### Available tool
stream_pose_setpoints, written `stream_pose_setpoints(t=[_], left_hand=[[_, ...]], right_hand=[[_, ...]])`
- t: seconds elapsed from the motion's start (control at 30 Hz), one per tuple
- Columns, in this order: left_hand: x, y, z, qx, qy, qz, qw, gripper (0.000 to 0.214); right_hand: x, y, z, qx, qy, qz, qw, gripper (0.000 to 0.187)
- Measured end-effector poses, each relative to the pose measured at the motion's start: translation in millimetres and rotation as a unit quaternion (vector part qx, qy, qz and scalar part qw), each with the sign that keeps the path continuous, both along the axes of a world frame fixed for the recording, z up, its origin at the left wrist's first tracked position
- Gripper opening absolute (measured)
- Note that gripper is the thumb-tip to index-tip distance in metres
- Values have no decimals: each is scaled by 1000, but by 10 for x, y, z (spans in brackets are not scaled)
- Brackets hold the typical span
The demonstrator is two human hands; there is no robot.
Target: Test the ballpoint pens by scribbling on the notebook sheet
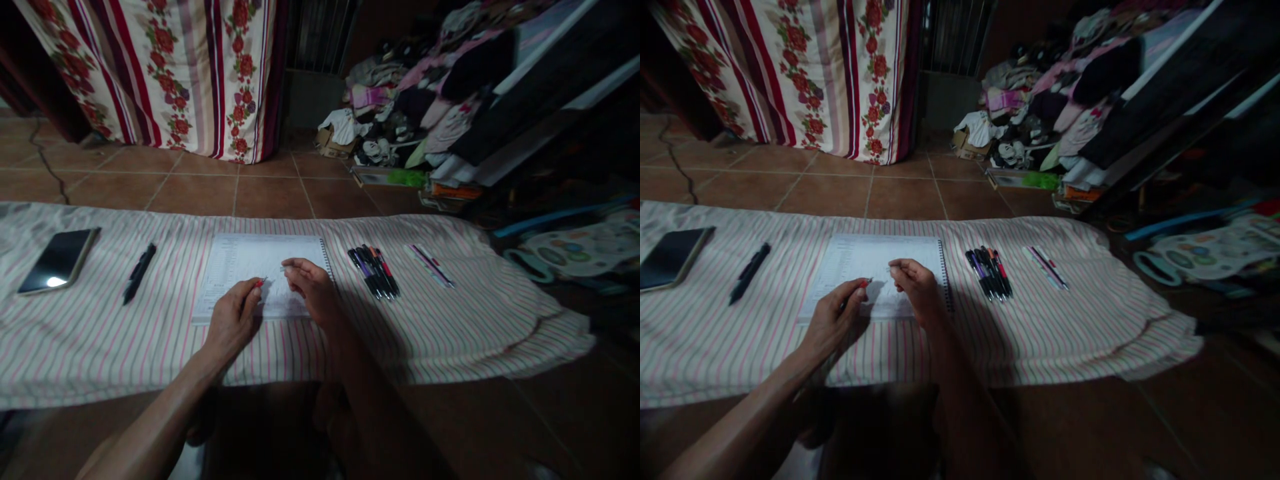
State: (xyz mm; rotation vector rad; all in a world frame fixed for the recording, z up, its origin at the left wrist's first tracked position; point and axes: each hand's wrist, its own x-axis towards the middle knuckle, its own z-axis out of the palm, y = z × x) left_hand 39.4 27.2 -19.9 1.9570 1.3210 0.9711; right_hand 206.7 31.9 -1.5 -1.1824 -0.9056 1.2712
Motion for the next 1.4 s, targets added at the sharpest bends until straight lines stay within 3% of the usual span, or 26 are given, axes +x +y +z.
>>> stream_pose_setpoints(t=[0.3, 0.63, 1.0, 1.4], left_hand=[[0, -24, 34, -32, -2, -4, 999, 39], [3, -28, 29, -55, -16, -6, 998, 38], [41, -56, 15, -151, -89, -45, 984, 37], [48, -58, 4, -150, -71, -56, 985, 37]], right_hand=[[-39, 17, -24, 15, -38, 22, 999, 20], [-64, 8, -20, 18, -20, 2, 1000, 29], [-72, -4, 28, 18, -39, -10, 999, 25], [-69, -14, 29, 24, -48, 22, 998, 25]])
